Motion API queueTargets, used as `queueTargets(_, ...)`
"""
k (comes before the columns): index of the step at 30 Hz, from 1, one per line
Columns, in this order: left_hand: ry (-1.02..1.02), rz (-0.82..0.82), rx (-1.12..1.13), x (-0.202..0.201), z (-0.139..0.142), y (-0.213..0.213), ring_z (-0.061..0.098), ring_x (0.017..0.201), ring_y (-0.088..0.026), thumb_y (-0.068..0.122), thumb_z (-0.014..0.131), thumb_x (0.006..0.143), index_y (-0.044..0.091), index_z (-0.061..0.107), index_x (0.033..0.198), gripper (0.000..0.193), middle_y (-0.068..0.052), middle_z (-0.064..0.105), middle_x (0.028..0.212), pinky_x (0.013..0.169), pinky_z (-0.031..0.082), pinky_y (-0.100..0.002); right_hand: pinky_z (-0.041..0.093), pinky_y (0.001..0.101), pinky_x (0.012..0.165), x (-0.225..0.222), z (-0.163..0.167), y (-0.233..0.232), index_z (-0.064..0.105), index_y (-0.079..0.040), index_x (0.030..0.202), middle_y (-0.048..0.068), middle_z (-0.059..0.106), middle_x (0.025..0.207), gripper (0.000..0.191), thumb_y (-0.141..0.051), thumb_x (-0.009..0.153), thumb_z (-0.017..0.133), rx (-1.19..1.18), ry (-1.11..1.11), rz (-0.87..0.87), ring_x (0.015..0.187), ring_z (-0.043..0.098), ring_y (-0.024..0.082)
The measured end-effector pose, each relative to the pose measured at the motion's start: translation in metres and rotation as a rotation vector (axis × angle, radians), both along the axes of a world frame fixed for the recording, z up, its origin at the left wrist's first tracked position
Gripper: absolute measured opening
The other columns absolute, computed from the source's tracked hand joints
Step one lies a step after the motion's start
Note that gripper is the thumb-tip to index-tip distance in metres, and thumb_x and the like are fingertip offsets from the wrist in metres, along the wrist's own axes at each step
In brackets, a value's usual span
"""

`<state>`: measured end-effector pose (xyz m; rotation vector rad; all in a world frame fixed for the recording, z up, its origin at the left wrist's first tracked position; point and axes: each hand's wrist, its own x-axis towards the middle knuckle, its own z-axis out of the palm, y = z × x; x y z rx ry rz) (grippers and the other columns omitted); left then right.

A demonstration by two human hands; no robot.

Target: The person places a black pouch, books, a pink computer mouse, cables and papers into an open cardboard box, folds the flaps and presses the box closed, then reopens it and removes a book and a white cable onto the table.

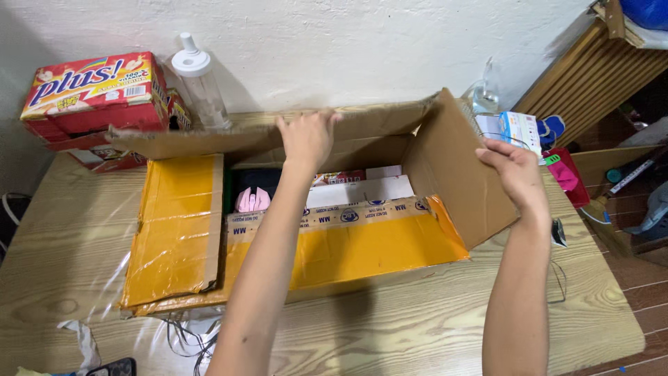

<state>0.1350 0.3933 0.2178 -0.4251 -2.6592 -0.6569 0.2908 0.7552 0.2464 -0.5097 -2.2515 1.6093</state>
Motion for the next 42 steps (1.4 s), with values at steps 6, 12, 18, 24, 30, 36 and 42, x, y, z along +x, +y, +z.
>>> queueTargets(6, -0.101, -0.106, 0.021, 0.073, -0.057, -0.009, 0.067, 0.112, -0.035, 0.043, 0.063, 0.094, 0.029, 0.078, 0.113, 0.028, -0.008, 0.074, 0.112, 0.108, 0.031, -0.075, 0.054, 0.0225, 0.085, -0.003, -0.001, -0.03, 0.072, -0.003, 0.124, 0.002, 0.074, 0.107, 0.036, -0.014, 0.091, 0.077, 0.035, 0.093, 0.038, 0.094, 0.068, 0.009)
queueTargets(12, -0.094, -0.093, 0.029, 0.105, -0.101, -0.007, 0.04, 0.14, -0.035, 0.024, 0.074, 0.084, 0.025, 0.07, 0.127, 0.044, -0.007, 0.054, 0.147, 0.107, 0.017, -0.079, 0.053, 0.0371, 0.09, 0.006, -0.029, -0.136, 0.074, -0.012, 0.118, 0.004, 0.075, 0.108, 0.03, -0.03, 0.095, 0.069, 0.298, -0.101, 0.184, 0.102, 0.068, 0.016)
queueTargets(18, -0.074, -0.061, -0.009, 0.113, -0.105, -0.002, 0.052, 0.128, -0.032, 0.019, 0.076, 0.081, 0.022, 0.071, 0.119, 0.038, -0.008, 0.063, 0.126, 0.105, 0.033, -0.065, 0.038, 0.054, 0.102, 0.02, -0.064, -0.191, 0.076, -0.024, 0.12, 0.003, 0.062, 0.135, 0.03, -0.032, 0.098, 0.058, 0.924, -0.082, 0.183, 0.123, 0.052, 0.032)
queueTargets(24, 0.005, -0.15, 0.09, 0.125, -0.104, 0.004, 0.059, 0.111, -0.03, 0.014, 0.073, 0.085, 0.016, 0.07, 0.113, 0.028, -0.01, 0.066, 0.109, 0.091, 0.044, -0.05, 0.036, 0.0524, 0.105, 0.023, -0.084, -0.185, 0.066, -0.017, 0.133, 0.004, 0.062, 0.137, 0.036, -0.029, 0.1, 0.058, 0.966, 0.073, 0.154, 0.126, 0.052, 0.033)
queueTargets(30, 0.07, -0.089, 0.169, 0.132, -0.077, -0.021, 0.059, 0.113, -0.034, 0.021, 0.074, 0.085, 0.016, 0.069, 0.114, 0.029, -0.011, 0.066, 0.114, 0.096, 0.043, -0.053, 0.04, 0.0494, 0.115, 0.02, -0.081, -0.174, 0.067, -0.018, 0.133, 0.006, 0.062, 0.141, 0.034, -0.029, 0.104, 0.055, 0.788, 0.089, 0.204, 0.134, 0.052, 0.03)
queueTargets(36, -0.024, 0.197, 0.209, 0.137, -0.063, -0.129, 0.054, 0.127, -0.035, 0.029, 0.075, 0.091, 0.023, 0.068, 0.129, 0.039, -0.013, 0.062, 0.13, 0.105, 0.041, -0.059, 0.032, 0.0563, 0.12, 0.023, -0.062, -0.151, 0.061, -0.019, 0.143, 0.013, 0.049, 0.155, 0.046, -0.044, 0.104, 0.052, 0.858, 0.029, 0.117, 0.145, 0.04, 0.036)
queueTargets(42, -0.291, 0.468, -0.012, 0.142, -0.082, -0.226, 0.001, 0.152, -0.05, 0.069, 0.043, 0.092, 0.035, 0.042, 0.153, 0.07, -0.017, 0.018, 0.166, 0.105, -0.006, -0.082, 0.001, 0.0728, 0.114, 0.022, -0.085, -0.166, 0.04, -0.036, 0.156, 0.007, 0.023, 0.167, 0.065, -0.066, 0.098, 0.034, 1.04, -0.303, 0.201, 0.154, 0.012, 0.039)
